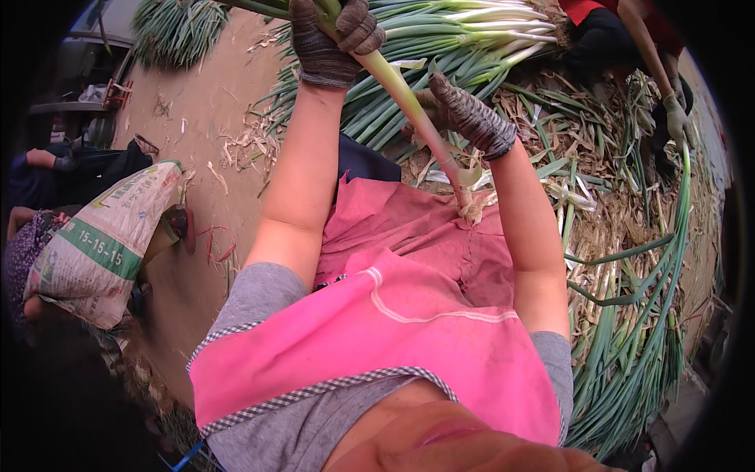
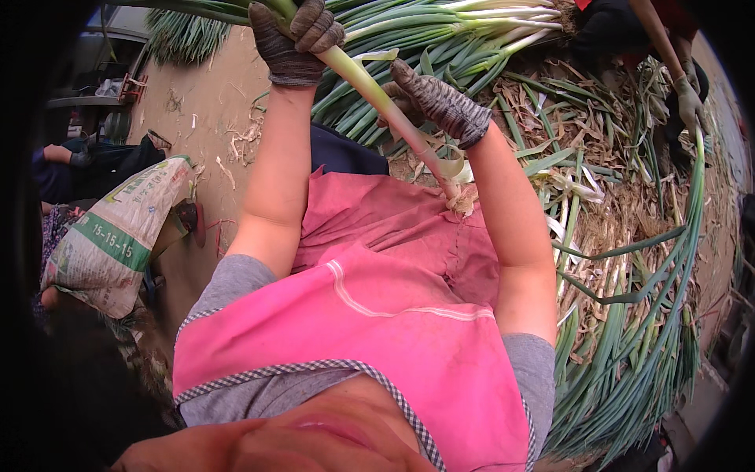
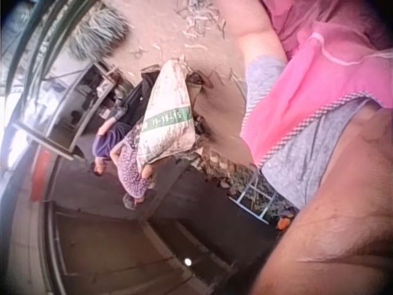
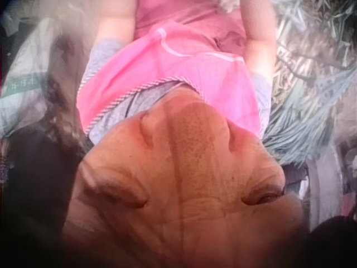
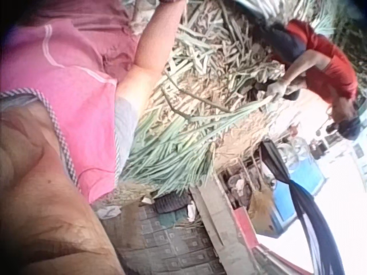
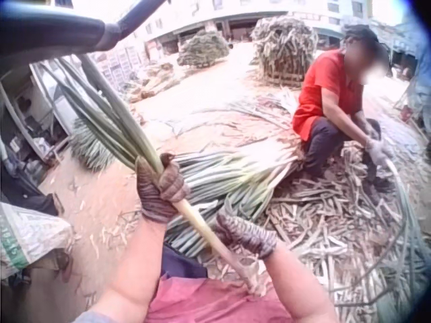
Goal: The person is peeling and cleaning large green onions by hand. They hold each stalk, remove the dirty or dried outer layers, and place the cleaned vegetables into a bundle.
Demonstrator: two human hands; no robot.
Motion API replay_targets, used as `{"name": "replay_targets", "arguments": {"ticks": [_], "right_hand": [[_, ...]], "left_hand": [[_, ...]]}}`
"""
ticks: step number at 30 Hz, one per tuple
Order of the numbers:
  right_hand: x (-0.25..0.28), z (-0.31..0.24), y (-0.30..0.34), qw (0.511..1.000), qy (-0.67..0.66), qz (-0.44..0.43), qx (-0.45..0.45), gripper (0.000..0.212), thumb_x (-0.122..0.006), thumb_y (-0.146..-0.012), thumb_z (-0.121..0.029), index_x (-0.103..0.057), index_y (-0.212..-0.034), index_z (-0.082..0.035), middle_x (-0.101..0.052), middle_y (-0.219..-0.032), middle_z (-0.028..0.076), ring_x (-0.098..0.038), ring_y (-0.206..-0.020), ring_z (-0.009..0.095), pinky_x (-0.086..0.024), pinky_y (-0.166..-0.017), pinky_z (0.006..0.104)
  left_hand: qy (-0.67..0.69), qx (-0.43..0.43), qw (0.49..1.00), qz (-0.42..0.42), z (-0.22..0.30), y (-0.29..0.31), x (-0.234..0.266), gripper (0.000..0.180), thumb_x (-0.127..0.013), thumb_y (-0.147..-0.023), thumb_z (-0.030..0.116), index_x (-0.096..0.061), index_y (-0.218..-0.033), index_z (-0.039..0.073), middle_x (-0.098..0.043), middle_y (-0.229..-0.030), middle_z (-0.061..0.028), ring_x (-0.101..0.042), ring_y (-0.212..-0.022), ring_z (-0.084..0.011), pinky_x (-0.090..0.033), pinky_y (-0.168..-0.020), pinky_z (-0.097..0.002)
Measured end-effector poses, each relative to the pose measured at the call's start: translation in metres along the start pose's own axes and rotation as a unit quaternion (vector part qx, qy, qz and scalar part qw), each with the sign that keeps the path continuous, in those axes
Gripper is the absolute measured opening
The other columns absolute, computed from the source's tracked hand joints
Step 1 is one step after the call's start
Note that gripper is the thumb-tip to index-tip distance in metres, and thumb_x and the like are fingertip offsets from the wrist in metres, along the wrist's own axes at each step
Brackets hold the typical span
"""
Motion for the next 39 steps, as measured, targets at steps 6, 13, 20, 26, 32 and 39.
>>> {"name": "replay_targets", "arguments": {"ticks": [6, 13, 20, 26, 32, 39], "right_hand": [[0.013, -0.046, -0.023, 0.969, -0.006, 0.178, 0.172, 0.018, -0.059, -0.079, -0.013, -0.062, -0.094, -0.004, -0.062, -0.078, 0.002, -0.056, -0.066, 0.012, -0.046, -0.061, 0.0247], [0.171, 0.121, 0.1, 0.642, 0.676, 0.201, -0.3, 0.052, -0.057, -0.077, -0.033, -0.046, -0.122, -0.009, -0.053, -0.114, 0.018, -0.051, -0.105, 0.031, -0.038, -0.091, 0.0356], [-0.005, -0.001, 0.067, 0.99, 0.055, 0.0, 0.13, 0.075, -0.067, -0.068, -0.044, -0.041, -0.122, 0.002, -0.059, -0.098, 0.012, -0.058, -0.089, 0.023, -0.04, -0.087, 0.0333], [-0.023, -0.007, 0.065, 0.989, 0.017, 0.072, 0.125, 0.055, -0.053, -0.082, -0.04, -0.046, -0.119, -0.001, -0.057, -0.081, 0.007, -0.056, -0.067, 0.012, -0.046, -0.061, 0.0243], [0.02, 0.022, 0.135, 0.944, 0.227, 0.197, 0.133, 0.04, -0.054, -0.083, -0.026, -0.053, -0.111, 0.002, -0.06, -0.096, 0.01, -0.056, -0.086, 0.013, -0.044, -0.076, 0.027], [0.117, 0.094, 0.267, 0.932, 0.18, 0.3, -0.091, 0.024, -0.059, -0.08, -0.015, -0.06, -0.097, 0.003, -0.055, -0.068, 0.003, -0.048, -0.055, 0.008, -0.039, -0.049, 0.0201]], "left_hand": [[-0.027, -0.014, 1.0, 0.0, 0.009, 0.004, -0.014, 0.053, -0.045, -0.084, 0.051, -0.056, -0.104, 0.003, -0.037, -0.05, 0.0017, -0.03, -0.034, -0.0075, -0.029, -0.034, -0.0222], [-0.034, -0.09, 0.989, 0.116, 0.053, 0.018, 0.038, 0.049, -0.045, -0.084, 0.049, -0.058, -0.097, 0.004, -0.033, -0.05, 0.0036, -0.029, -0.036, -0.0069, -0.029, -0.037, -0.0222], [0.065, -0.121, 0.954, 0.267, 0.062, 0.025, 0.11, 0.036, -0.057, -0.08, 0.04, -0.054, -0.091, 0.006, -0.037, -0.054, 0.002, -0.034, -0.041, -0.0096, -0.034, -0.041, -0.023], [0.047, -0.029, 0.974, 0.219, 0.027, 0.02, 0.128, 0.013, -0.053, -0.085, 0.023, -0.051, -0.084, 0.01, -0.038, -0.052, 0.0043, -0.033, -0.039, -0.0073, -0.033, -0.039, -0.0226], [0.011, -0.012, 0.953, 0.302, 0.038, 0.035, 0.167, 0.011, -0.051, -0.085, 0.018, -0.047, -0.075, 0.014, -0.037, -0.05, 0.006, -0.032, -0.037, -0.0079, -0.032, -0.039, -0.0251], [-0.04, -0.11, 0.876, 0.468, 0.101, 0.076, 0.212, 0.017, -0.049, -0.086, 0.018, -0.043, -0.07, 0.015, -0.039, -0.05, 0.0039, -0.036, -0.038, -0.0068, -0.033, -0.034, -0.0195]]}}
Point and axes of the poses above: each hand's wrist, its own y-axis away from the middle knuckle, its own x-axis out of the back of the hand, z = x × y, the point moved 10 cm from there along -y, towards the middle knuckle
